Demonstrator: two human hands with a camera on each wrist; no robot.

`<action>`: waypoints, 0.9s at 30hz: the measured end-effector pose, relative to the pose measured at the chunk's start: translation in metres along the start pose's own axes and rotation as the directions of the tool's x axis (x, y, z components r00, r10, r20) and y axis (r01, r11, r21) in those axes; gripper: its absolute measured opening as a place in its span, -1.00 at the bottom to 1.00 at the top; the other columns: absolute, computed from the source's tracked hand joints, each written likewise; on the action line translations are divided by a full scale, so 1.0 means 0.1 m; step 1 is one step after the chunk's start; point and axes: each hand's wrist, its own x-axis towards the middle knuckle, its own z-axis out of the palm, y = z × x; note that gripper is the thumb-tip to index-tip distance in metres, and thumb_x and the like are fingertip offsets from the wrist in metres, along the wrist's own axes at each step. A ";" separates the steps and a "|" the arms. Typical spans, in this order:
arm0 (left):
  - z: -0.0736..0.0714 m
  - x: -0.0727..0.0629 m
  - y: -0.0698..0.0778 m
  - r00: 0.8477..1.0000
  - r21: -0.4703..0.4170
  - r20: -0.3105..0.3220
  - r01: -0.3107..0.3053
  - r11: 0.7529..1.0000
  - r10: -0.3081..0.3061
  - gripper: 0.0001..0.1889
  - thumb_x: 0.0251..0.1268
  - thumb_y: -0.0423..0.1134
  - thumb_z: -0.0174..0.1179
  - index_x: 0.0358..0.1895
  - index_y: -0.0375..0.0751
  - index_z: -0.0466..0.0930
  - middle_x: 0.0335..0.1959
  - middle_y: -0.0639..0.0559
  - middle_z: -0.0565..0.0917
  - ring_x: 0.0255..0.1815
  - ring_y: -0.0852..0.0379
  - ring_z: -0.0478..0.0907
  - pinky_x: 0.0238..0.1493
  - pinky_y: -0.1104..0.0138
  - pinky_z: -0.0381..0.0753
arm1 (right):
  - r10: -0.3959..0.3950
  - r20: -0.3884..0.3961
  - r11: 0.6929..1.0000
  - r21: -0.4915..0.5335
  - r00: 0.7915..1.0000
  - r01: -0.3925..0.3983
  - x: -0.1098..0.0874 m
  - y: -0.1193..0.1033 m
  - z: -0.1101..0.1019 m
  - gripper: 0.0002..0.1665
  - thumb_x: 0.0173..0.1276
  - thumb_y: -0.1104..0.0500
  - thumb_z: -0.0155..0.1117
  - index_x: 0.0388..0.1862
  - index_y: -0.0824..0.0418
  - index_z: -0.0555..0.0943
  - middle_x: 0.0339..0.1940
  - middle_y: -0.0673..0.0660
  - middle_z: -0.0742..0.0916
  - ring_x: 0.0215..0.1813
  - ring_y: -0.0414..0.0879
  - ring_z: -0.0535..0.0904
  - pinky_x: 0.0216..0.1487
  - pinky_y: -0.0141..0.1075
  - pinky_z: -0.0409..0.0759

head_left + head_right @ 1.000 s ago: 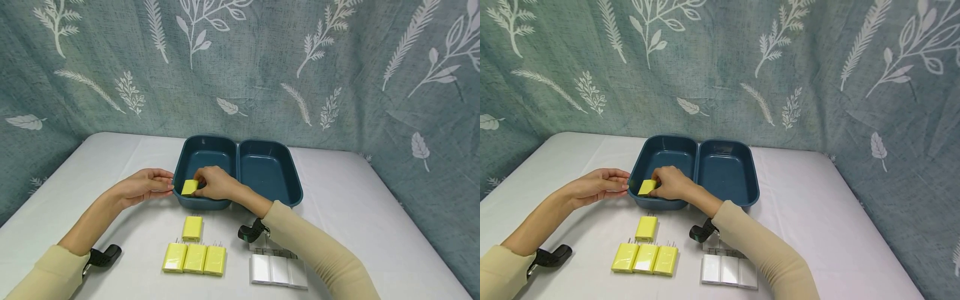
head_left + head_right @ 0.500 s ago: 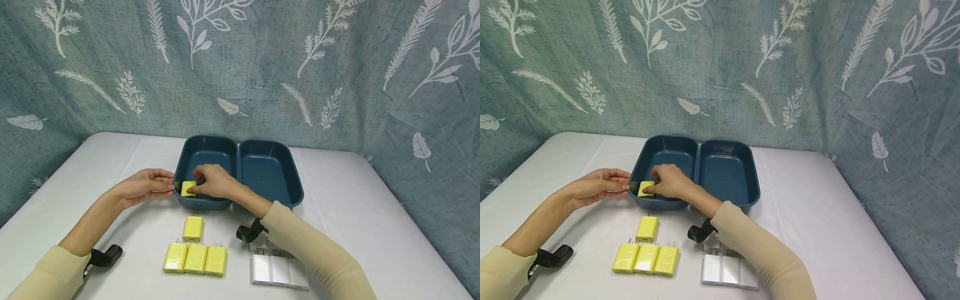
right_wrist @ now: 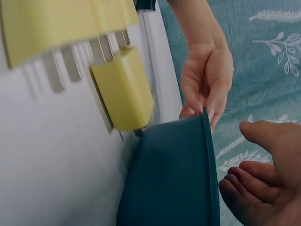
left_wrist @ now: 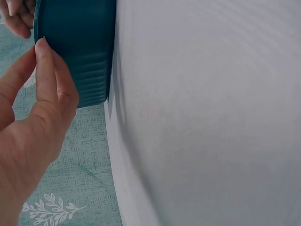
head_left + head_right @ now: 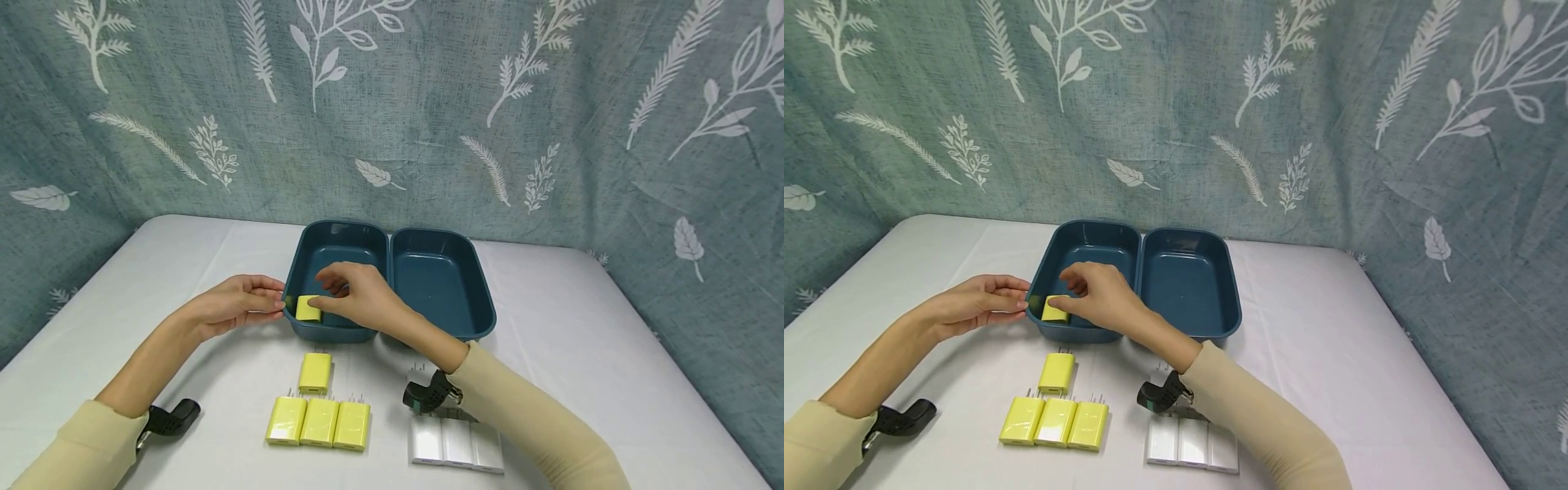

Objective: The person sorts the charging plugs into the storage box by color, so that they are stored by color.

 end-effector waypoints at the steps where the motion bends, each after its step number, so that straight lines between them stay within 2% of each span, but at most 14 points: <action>1: 0.00 0.00 0.00 1.000 0.000 0.002 -0.002 1.000 0.002 -0.54 0.40 -0.55 0.08 0.27 -0.61 0.16 -0.12 -0.08 0.60 -0.12 0.13 0.66 0.09 0.28 0.66 | -0.001 -0.007 1.000 0.011 1.000 0.001 -0.03 -0.01 0.00 -0.53 0.33 0.08 0.43 0.14 0.28 0.62 -0.05 0.18 0.71 -0.05 -0.01 0.64 -0.04 -0.36 0.65; 9: 0.01 0.00 0.01 1.000 0.010 0.000 0.004 1.000 -0.004 -0.49 0.41 -0.54 0.08 0.31 -0.63 0.10 -0.13 -0.07 0.58 -0.11 0.14 0.65 0.11 0.27 0.65 | -0.042 0.021 0.999 0.003 0.999 0.041 -0.22 -0.11 -0.04 -0.49 0.28 0.06 0.46 0.15 0.25 0.61 -0.04 0.08 0.70 -0.03 -0.06 0.62 0.04 -0.24 0.66; 15: 0.02 0.00 0.02 1.000 0.010 -0.004 0.011 1.000 -0.011 -0.46 0.40 -0.54 0.08 0.33 -0.64 0.08 -0.12 -0.07 0.57 -0.12 0.14 0.65 0.13 0.26 0.64 | -0.059 0.052 0.998 -0.023 0.997 0.060 -0.35 -0.18 -0.05 -0.50 0.27 0.05 0.48 0.12 0.23 0.62 -0.09 0.00 0.69 -0.06 -0.13 0.60 0.02 -0.33 0.65; 27: 0.03 -0.01 0.01 1.000 0.006 -0.008 0.018 1.000 -0.018 -0.47 0.42 -0.53 0.08 0.33 -0.64 0.08 -0.10 -0.08 0.59 -0.11 0.15 0.65 0.14 0.25 0.63 | -0.060 0.127 0.998 0.018 0.990 0.059 -0.60 -0.21 0.02 -0.53 0.29 0.07 0.46 0.11 0.26 0.62 -0.09 0.09 0.69 -0.05 -0.05 0.60 0.02 -0.36 0.64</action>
